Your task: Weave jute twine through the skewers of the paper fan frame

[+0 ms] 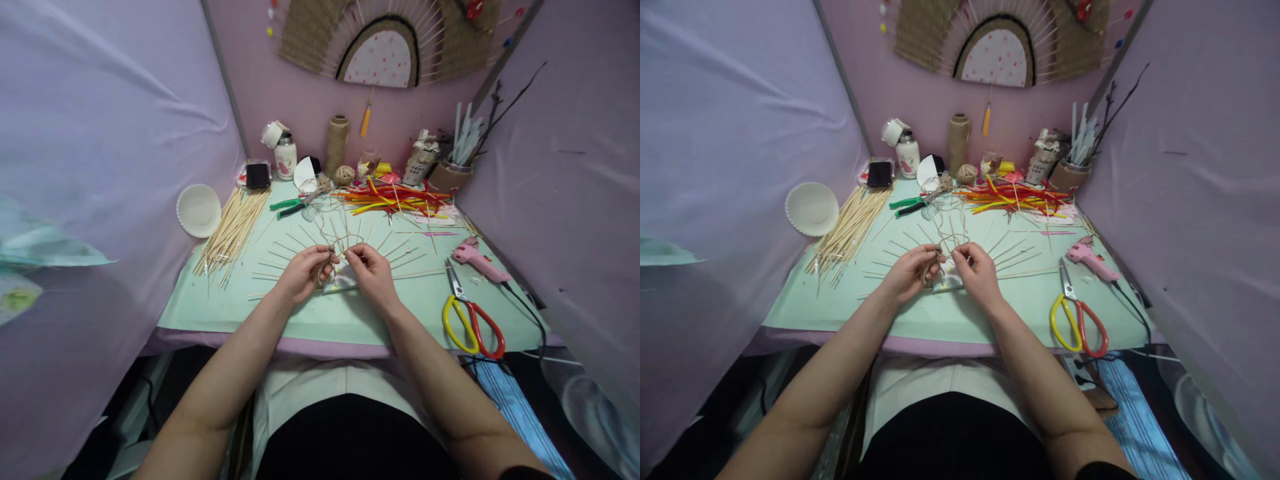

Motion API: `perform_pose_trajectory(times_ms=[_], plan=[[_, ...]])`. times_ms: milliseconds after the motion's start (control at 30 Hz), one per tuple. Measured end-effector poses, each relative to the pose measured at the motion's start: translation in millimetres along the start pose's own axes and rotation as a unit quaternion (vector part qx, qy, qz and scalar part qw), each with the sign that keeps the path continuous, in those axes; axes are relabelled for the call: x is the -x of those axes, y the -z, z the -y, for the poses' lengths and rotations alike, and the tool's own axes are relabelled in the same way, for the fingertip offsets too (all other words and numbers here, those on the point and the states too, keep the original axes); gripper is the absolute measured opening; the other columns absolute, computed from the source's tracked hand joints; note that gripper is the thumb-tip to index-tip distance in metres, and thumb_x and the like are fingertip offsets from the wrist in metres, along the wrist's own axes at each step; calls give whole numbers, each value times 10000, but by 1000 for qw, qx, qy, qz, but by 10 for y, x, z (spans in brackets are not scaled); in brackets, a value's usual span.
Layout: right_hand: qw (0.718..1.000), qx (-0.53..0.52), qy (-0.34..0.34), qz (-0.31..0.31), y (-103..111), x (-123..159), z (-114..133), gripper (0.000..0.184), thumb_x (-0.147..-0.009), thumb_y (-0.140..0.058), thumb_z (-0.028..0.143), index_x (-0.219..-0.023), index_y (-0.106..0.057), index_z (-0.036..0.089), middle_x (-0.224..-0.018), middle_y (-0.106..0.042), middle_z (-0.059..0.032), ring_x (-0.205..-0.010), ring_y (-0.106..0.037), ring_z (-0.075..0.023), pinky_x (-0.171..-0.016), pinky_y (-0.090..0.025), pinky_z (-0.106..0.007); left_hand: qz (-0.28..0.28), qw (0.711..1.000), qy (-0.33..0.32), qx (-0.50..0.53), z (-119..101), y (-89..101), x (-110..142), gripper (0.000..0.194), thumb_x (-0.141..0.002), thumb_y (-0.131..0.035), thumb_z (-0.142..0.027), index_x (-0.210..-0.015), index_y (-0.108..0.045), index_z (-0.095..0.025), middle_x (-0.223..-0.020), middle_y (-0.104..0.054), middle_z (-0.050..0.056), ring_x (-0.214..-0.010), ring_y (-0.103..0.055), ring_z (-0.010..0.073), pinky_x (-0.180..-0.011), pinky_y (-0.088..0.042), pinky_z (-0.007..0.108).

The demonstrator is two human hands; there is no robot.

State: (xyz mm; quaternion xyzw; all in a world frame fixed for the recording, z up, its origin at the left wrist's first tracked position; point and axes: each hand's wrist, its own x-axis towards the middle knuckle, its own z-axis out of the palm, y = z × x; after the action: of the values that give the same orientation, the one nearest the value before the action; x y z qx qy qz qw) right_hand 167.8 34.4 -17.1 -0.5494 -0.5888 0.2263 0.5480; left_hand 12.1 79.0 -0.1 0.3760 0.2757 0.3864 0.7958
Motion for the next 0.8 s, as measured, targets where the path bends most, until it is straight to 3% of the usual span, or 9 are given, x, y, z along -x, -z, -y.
perform_pose_trajectory(times_ms=[233, 367, 600, 800], plan=[[997, 1, 63, -35, -20, 33, 29, 294, -796, -644, 356, -1030, -537, 213, -985, -584, -56, -879, -566, -179, -745, -456, -319, -32, 999, -14, -1, 4, 4, -8, 377, -710, -732, -190, -1054, -592, -125, -893, -709, 97, -591, -578, 64, -515, -423, 158], [999, -9, 41, 12, -64, 37, 23, 475, -725, -721, 359, -1106, -469, 227, -1036, -626, -64, -971, -594, -202, -831, -454, -359, -24, 999, -20, -3, 21, 12, -8, 391, -689, -765, -214, -1040, -611, -137, -910, -714, 86, -604, -596, 73, -539, -444, 176], [998, -38, -7, 50, -81, 35, -27, 359, -788, -667, 375, -1069, -506, 219, -757, -656, 8, -691, -615, -150, -679, -453, -294, -41, 999, -27, -4, 52, -1, -10, 356, -643, -796, -209, -948, -634, -122, -848, -717, 82, -694, -642, 121, -597, -458, 206], [998, -47, -1, 34, -74, 43, -27, 298, -791, -665, 343, -1024, -532, 213, -717, -624, 20, -638, -560, -126, -620, -427, -265, -73, 996, -44, -15, 52, -30, -15, 278, -609, -802, -180, -830, -650, -110, -782, -676, 37, -647, -602, 87, -586, -449, 193]])
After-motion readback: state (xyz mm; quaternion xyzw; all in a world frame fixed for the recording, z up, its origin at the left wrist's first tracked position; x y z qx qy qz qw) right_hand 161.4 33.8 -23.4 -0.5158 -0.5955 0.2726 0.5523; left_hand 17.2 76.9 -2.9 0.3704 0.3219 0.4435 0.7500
